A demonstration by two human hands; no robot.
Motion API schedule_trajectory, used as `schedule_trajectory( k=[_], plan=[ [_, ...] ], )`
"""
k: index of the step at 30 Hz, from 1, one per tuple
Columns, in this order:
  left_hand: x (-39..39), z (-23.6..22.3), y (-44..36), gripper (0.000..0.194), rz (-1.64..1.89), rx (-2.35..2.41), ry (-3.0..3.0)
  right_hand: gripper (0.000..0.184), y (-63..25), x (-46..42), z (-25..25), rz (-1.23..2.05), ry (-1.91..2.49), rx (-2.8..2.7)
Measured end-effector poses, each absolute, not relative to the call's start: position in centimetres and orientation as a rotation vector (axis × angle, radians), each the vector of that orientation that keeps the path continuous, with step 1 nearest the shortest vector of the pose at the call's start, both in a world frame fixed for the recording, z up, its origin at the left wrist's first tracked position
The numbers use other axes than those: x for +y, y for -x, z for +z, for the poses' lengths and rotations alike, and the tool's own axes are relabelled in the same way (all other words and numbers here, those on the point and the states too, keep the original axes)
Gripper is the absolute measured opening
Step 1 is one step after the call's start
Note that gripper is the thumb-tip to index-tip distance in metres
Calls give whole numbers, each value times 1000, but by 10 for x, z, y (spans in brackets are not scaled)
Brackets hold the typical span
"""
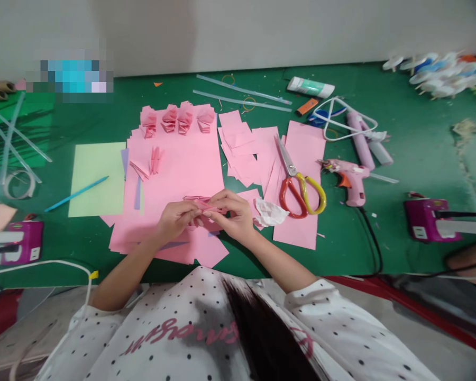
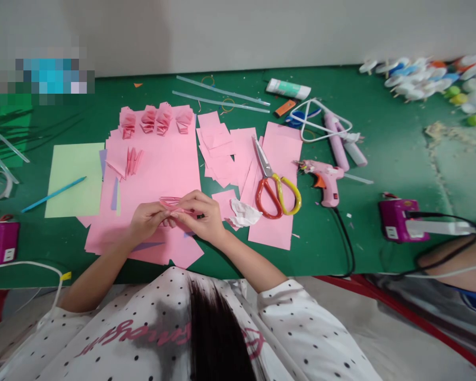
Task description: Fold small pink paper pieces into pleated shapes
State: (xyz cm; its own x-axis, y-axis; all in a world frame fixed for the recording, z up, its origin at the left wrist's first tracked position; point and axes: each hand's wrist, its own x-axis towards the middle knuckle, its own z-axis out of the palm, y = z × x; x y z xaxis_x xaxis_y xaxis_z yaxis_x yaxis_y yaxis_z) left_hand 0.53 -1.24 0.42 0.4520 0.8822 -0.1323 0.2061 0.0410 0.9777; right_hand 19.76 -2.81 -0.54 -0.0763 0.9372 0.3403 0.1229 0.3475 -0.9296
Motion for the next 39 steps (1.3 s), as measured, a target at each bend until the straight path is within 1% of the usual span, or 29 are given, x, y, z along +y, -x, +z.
schedule_trajectory(
  k=[5, 11, 16, 23, 29, 35, 39],
  plan=[
    [-12, 7, -5, 53, 662, 1023, -1462, 8, -197, -29, -4, 951, 992, -1456],
    [-11, 8, -6, 52, 658, 1018, -1448, 17, -197, -29, -3, 995, 1036, -1452],
    [-11, 5, -4, 52, 662, 1024, -1454, 13, -197, -28, -3, 1014, 1004, -1438],
    [-11, 6, -3, 51, 659, 1036, -1470, 17, -197, -27, -4, 1048, 1012, -1445],
    [-11, 4, -3, 49, 661, 1032, -1469, 15, -197, -28, -7, 1062, 1002, -1409],
    [-13, 7, -4, 43, 668, 1046, -1517, 9, -197, -27, -8, 1087, 971, -1362],
    [-18, 10, -8, 29, 732, 1124, -1576, 13, -196, -28, -6, 1110, 982, -1346]
  ],
)
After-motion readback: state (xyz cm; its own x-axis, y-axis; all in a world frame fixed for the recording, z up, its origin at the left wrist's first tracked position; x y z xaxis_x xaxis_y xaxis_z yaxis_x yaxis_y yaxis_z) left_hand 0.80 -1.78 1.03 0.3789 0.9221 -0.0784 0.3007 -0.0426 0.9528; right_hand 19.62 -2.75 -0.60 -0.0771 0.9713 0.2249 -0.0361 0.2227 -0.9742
